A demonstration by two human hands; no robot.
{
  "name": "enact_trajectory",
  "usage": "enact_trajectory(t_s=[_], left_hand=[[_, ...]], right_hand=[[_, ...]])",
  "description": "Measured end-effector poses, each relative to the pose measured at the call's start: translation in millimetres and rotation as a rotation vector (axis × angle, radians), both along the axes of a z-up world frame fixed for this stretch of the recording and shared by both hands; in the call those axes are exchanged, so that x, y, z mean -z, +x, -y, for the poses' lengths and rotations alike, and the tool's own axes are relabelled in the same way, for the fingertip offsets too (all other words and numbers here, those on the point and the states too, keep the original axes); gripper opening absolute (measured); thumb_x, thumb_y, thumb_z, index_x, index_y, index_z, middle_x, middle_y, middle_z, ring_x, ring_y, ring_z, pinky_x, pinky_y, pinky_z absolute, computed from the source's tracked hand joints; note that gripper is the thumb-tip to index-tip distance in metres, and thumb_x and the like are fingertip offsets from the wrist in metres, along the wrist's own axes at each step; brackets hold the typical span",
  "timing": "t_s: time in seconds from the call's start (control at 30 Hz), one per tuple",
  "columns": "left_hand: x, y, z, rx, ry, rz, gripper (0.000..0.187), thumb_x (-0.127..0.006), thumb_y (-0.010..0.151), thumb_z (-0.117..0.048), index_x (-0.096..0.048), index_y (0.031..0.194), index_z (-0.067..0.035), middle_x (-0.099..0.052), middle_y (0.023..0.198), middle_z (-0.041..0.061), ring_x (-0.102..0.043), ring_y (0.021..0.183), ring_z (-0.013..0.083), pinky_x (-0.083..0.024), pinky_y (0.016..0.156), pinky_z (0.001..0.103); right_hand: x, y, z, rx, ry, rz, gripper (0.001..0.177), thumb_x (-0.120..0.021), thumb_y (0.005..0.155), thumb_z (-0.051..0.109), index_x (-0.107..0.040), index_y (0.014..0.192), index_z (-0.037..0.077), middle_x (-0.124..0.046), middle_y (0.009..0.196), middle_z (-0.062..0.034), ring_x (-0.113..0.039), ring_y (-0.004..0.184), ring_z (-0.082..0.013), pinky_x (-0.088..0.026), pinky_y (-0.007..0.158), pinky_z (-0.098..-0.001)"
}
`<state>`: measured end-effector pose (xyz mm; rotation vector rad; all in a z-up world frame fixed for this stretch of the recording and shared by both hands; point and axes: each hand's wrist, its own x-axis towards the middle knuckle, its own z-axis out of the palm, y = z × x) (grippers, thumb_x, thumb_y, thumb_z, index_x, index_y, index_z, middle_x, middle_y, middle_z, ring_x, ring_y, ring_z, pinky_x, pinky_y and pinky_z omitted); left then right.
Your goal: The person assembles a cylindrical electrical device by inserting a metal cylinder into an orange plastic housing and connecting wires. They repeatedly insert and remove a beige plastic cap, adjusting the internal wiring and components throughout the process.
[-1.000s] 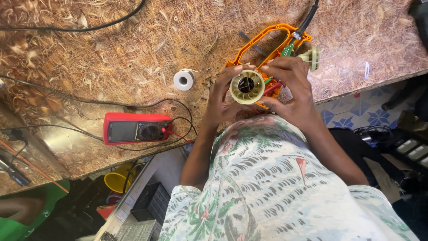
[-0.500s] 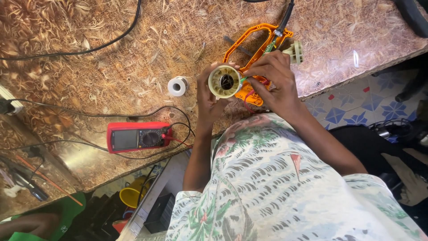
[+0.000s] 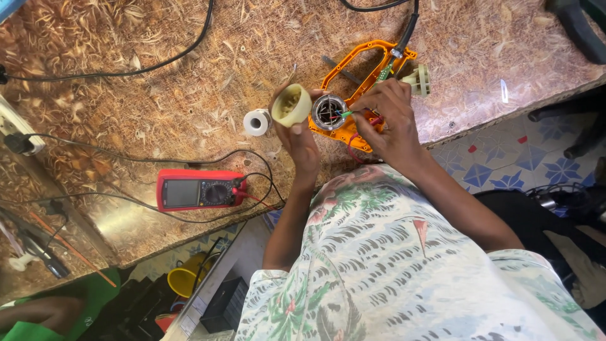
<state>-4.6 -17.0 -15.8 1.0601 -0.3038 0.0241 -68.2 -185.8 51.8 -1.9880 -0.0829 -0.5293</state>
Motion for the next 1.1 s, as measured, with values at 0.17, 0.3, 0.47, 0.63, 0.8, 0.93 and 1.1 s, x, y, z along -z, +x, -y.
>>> enact_trajectory(t_s=[0.17,0.3,0.47,0.63,0.8,0.93,1.1], left_hand=[[-9.7,-5.4,24.6,-0.226,0.141,-0.111,0.081,-0.053,0.1,-0.046,-0.016,0.161,-0.006,-0.052,0.125,0.015,-0.058,0.112,0.0233,-0.04,0.115,0.05],[-46.3,5.6,40.0,-0.223,0.212,-0.035,0.067,-0.042,0.1,-0.052,-0.03,0.15,-0.009,-0.054,0.092,0.01,-0.06,0.079,0.0171,-0.054,0.083,0.037],[-17.1,13.2,33.9,-0.1,0.163,-0.04,0.067,-0.04,0.101,-0.054,-0.033,0.148,-0.006,-0.058,0.087,0.009,-0.062,0.073,0.0171,-0.054,0.073,0.034],[-45.5,33.3,15.7,0.139,0.166,-0.133,0.067,-0.059,0.1,-0.062,-0.053,0.142,-0.011,-0.063,0.132,0.012,-0.065,0.101,0.0185,-0.056,0.083,0.029],[-56.4,54.0,8.0,0.511,0.225,-0.06,0.063,-0.056,0.101,-0.061,-0.054,0.138,-0.01,-0.067,0.124,0.011,-0.069,0.084,0.0157,-0.062,0.073,0.026],[-58.1,63.2,16.1,0.638,0.098,-0.074,0.065,-0.058,0.096,-0.049,-0.054,0.132,0.005,-0.065,0.085,0.018,-0.07,0.069,0.0222,-0.059,0.066,0.036],[-62.2,73.3,22.3,0.834,0.029,-0.051,0.047,-0.058,0.094,-0.037,-0.064,0.12,0.002,-0.064,0.078,0.015,-0.068,0.069,0.0208,-0.054,0.062,0.036]], right_hand=[[-2.0,-0.5,-2.4,0.003,-0.008,0.018,0.011,-0.076,0.094,-0.001,-0.073,0.102,0.005,-0.068,0.089,-0.0103,-0.059,0.09,-0.0309,-0.036,0.093,-0.0466],[7.0,-2.6,-2.4,0.001,-0.002,0.015,0.012,-0.075,0.091,-0.005,-0.073,0.1,0.003,-0.067,0.086,-0.0112,-0.058,0.088,-0.0299,-0.035,0.093,-0.0481],[1.7,-0.3,-0.3,-0.021,-0.023,0.033,0.011,-0.074,0.093,-0.001,-0.073,0.102,0.006,-0.067,0.089,-0.0095,-0.057,0.088,-0.0295,-0.036,0.091,-0.0457],[-20.8,-0.8,-8.6,-0.027,-0.125,-0.035,0.009,-0.073,0.098,-0.001,-0.07,0.103,0.005,-0.065,0.096,-0.0086,-0.049,0.091,-0.0258,-0.028,0.084,-0.0402],[-11.0,-3.0,-9.0,-0.03,-0.148,-0.033,0.009,-0.072,0.098,0.002,-0.069,0.105,0.007,-0.068,0.1,-0.0079,-0.052,0.096,-0.0246,-0.031,0.085,-0.0398],[-6.1,-0.4,-8.5,-0.061,-0.035,0.048,0.009,-0.073,0.097,0.006,-0.072,0.106,0.006,-0.066,0.093,-0.0105,-0.057,0.091,-0.0305,-0.035,0.091,-0.0445],[-19.7,-0.2,-14.8,-0.07,-0.036,0.032,0.012,-0.073,0.097,0.006,-0.072,0.109,0.005,-0.067,0.093,-0.0113,-0.057,0.091,-0.0309,-0.034,0.092,-0.0447]])
